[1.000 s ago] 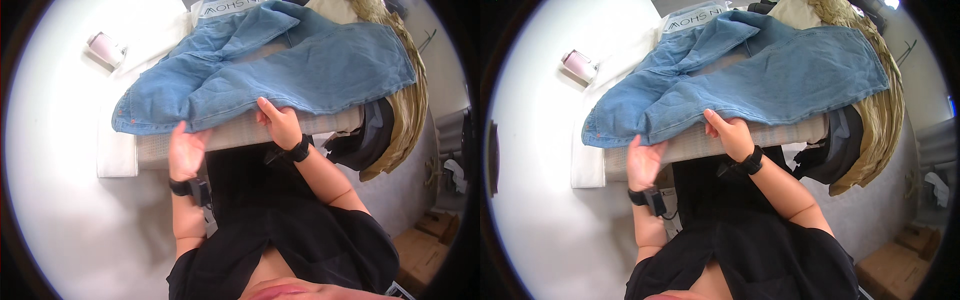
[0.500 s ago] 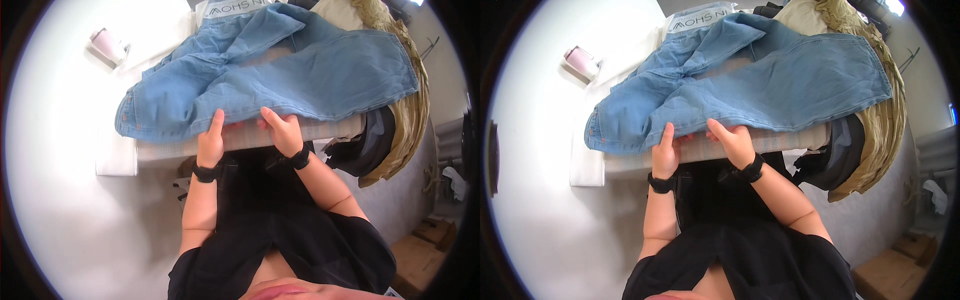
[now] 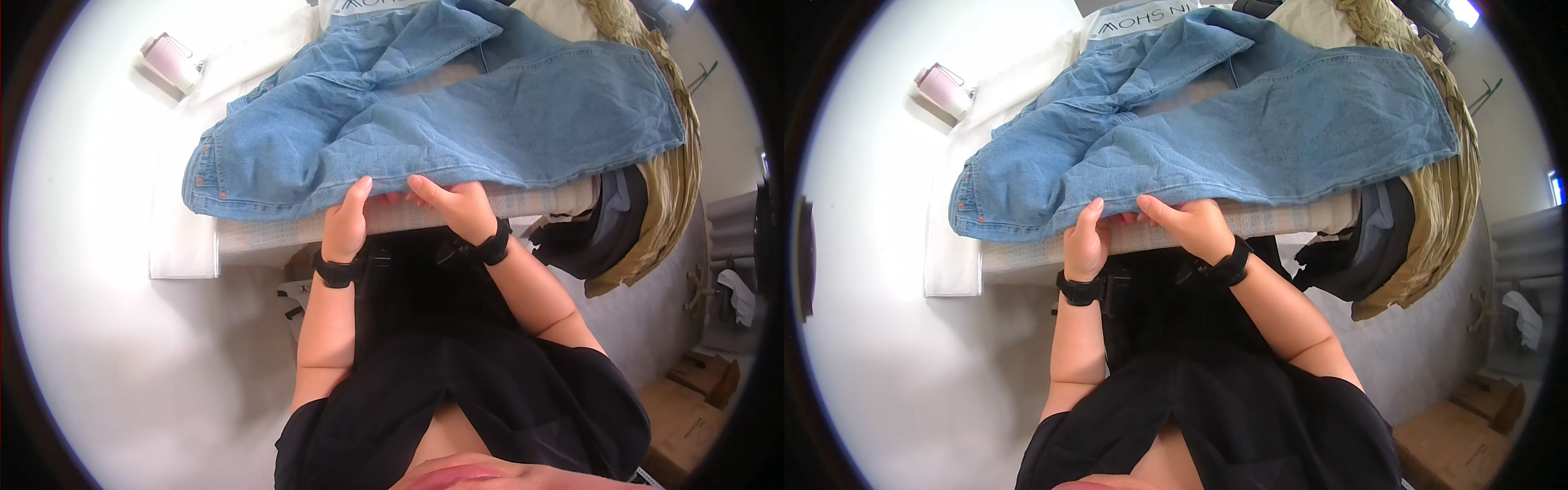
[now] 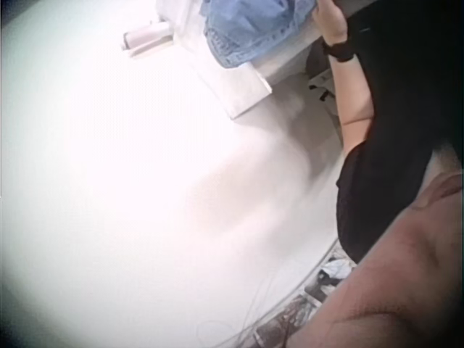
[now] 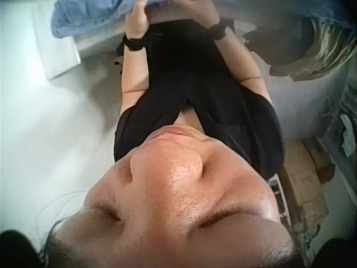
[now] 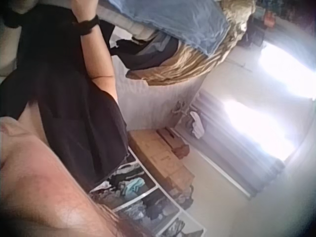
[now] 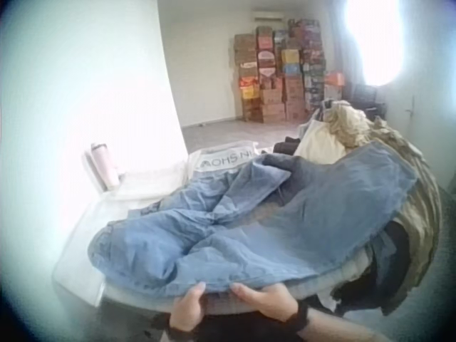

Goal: The person unzips a pair of jeans, turns the waistband over to inspect the inside, and then turns the jeans back over to pull the fabric along the leg seams.

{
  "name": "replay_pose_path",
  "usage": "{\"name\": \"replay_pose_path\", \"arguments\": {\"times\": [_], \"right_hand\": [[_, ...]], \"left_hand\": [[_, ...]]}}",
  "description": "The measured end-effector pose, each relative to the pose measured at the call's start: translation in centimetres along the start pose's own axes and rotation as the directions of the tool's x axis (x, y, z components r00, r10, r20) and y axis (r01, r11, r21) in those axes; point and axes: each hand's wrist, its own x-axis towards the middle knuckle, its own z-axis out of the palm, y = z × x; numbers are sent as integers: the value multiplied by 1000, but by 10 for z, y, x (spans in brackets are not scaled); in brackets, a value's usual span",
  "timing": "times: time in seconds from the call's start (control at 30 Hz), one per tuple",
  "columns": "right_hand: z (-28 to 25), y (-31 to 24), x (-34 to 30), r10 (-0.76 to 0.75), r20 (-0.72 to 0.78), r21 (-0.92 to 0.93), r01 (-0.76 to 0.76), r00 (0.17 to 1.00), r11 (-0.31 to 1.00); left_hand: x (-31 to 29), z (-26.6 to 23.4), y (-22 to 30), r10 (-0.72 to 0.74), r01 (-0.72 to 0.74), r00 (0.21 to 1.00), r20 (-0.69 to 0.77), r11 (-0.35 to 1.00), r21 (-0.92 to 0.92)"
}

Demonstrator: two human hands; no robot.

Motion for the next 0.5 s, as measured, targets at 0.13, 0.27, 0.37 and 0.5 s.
{"name": "replay_pose_path", "arguments": {"times": [0.13, 0.27, 0.37, 0.5], "right_hand": [[1, -1, 0, 25, -20, -23, -26, 999, 999], [1, 2, 3, -4, -7, -3, 4, 1000, 1000], [1, 0, 1, -13, 1, 11, 13, 1000, 1000], [1, 6, 2, -9, -82, -18, 7, 997, 1000]], "left_hand": [[1, -4, -2, 63, -64, 998, 15, 994, 85], [4, 0, -1, 95, -96, 995, 6, 990, 101], [4, -1, -1, 116, -115, 993, 3, 986, 121], [3, 1, 1, 131, -131, 991, 11, 984, 119]]}}
